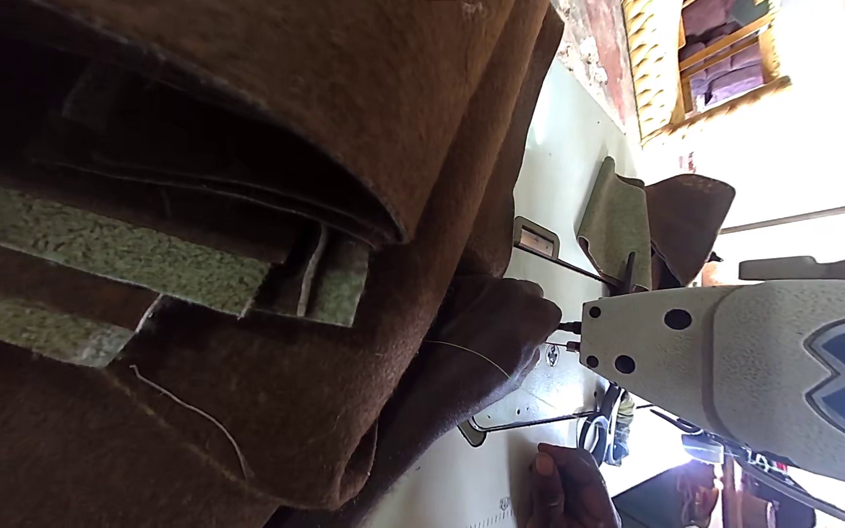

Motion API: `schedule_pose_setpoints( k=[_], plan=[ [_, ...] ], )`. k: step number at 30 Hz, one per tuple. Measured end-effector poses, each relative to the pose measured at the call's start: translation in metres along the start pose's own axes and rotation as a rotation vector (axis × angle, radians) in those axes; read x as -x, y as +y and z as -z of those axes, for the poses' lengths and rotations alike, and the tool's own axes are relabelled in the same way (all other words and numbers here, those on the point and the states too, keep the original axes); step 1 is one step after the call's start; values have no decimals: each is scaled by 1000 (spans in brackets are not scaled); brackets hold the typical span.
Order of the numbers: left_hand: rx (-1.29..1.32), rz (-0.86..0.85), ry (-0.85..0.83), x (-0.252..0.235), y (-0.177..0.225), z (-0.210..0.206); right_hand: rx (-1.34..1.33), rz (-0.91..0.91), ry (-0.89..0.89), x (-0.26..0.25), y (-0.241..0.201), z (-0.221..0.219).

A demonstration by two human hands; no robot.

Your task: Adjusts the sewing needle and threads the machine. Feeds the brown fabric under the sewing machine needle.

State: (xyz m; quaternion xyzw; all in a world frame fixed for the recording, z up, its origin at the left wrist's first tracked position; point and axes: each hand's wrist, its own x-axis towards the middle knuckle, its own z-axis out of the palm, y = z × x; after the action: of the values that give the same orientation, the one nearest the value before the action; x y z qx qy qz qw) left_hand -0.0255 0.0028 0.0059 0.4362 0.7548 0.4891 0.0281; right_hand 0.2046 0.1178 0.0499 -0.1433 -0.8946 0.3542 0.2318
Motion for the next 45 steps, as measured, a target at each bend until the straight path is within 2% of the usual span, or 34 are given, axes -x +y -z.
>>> schedule_pose_setpoints(
  k=[20,32,40,45],
  plan=[
    [19,7,20,17,-21,-28,4,2,0,-1,-1,0],
    [7,-3,7,9,-15,-17,5,-3,4,-1,-1,0],
    [-9,17,9,-3,6,4,-1,-4,1,0,-1,0],
    [-26,-9,4,2,-5,-6,2,8,3,-1,0,0]
  ],
)
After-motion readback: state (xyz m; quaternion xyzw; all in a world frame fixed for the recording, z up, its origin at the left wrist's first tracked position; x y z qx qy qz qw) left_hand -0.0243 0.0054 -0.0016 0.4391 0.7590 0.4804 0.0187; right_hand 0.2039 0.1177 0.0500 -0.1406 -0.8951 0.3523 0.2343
